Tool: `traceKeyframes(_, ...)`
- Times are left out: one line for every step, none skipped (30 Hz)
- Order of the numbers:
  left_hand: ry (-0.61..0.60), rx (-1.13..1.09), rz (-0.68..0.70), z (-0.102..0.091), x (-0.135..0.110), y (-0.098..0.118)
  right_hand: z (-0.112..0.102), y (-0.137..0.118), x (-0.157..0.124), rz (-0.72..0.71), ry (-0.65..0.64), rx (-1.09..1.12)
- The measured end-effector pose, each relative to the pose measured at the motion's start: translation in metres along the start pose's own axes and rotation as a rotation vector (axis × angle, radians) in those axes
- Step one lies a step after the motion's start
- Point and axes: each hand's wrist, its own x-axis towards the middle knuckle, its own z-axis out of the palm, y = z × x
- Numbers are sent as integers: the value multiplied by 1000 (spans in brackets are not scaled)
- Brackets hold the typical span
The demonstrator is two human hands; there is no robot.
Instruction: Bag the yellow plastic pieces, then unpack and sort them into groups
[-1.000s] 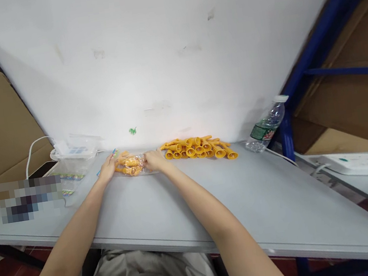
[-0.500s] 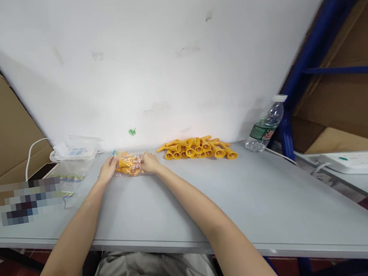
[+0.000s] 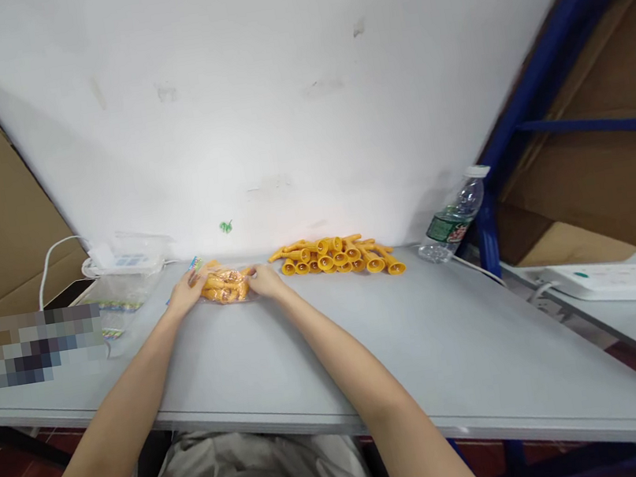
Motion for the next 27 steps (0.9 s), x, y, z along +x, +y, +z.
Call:
traceKeyframes(6, -22, -5, 0, 1, 0, 0, -1, -1, 15, -55, 71)
traceKeyframes(11, -44, -8, -1, 1, -1, 0, -2, -1, 27, -100, 154)
traceKeyframes(18, -62, -6, -2, 1, -1, 0, -3, -1, 45, -127, 240)
traceKeyframes(32, -70, -4, -2, 1, -1, 0, -4, 0, 66, -140, 326)
traceKeyframes(50, -67, -2, -3, 2, -1, 1, -5, 1, 90, -146, 411)
traceKeyframes(66, -54, -2, -4, 2, -1, 2, -5, 2, 114, -156, 497)
traceKeyframes(80, -34, -5, -5, 2, -1, 3, -6, 4, 139, -173, 581)
traceKeyframes(92, -12, -9, -5, 3, -1, 4, -5, 5, 160, -196, 662)
traceKeyframes(101, 7, -13, -6, 3, -1, 5, -5, 7, 178, -229, 732)
traceKeyframes(108, 20, -15, -5, 4, -1, 6, -4, 8, 188, -265, 789)
traceKeyframes(114, 25, -14, -5, 5, -2, 7, -3, 9, 192, -291, 830)
traceKeyframes(120, 25, -12, -4, 5, -3, 8, -3, 10, 192, -303, 854)
traceKeyframes(125, 24, -8, -3, 5, -4, 10, -2, 10, 187, -296, 858)
traceKeyframes(125, 28, -1, -2, 6, -5, 11, -2, 11, 176, -275, 843)
traceKeyframes(126, 40, 8, -2, 5, -6, 13, -2, 12, 158, -247, 808)
traceKeyframes(127, 61, 18, -2, 5, -7, 15, -3, 13, 137, -215, 755)
traceKeyframes(129, 91, 27, -2, 4, -7, 16, -3, 14, 114, -186, 690)
traceKeyframes(133, 125, 33, -3, 3, -7, 18, -4, 15, 92, -163, 622)
traceKeyframes(136, 158, 36, -4, 1, -6, 19, -4, 17, 75, -147, 554)
traceKeyframes(139, 190, 32, -5, 0, -5, 20, -5, 18, 61, -131, 496)
traceKeyframes(141, 218, 20, -6, -2, -4, 20, -4, 20, 50, -109, 449)
traceKeyframes(143, 246, 4, -8, -4, -1, 20, -4, 22, 40, -82, 415)
traceKeyframes(145, 273, -13, -9, -6, 1, 19, -4, 24, 31, -52, 394)
traceKeyframes(148, 298, -28, -10, -8, 3, 18, -3, 25, 22, -21, 385)
traceKeyframes(153, 322, -40, -11, -10, 6, 17, -1, 26, 18, 9, 387)
traceKeyframes(161, 343, -48, -11, -12, 8, 15, 0, 26, 13, 37, 396)
traceKeyframes(167, 362, -50, -12, -14, 11, 13, 2, 25, 1, 60, 404)
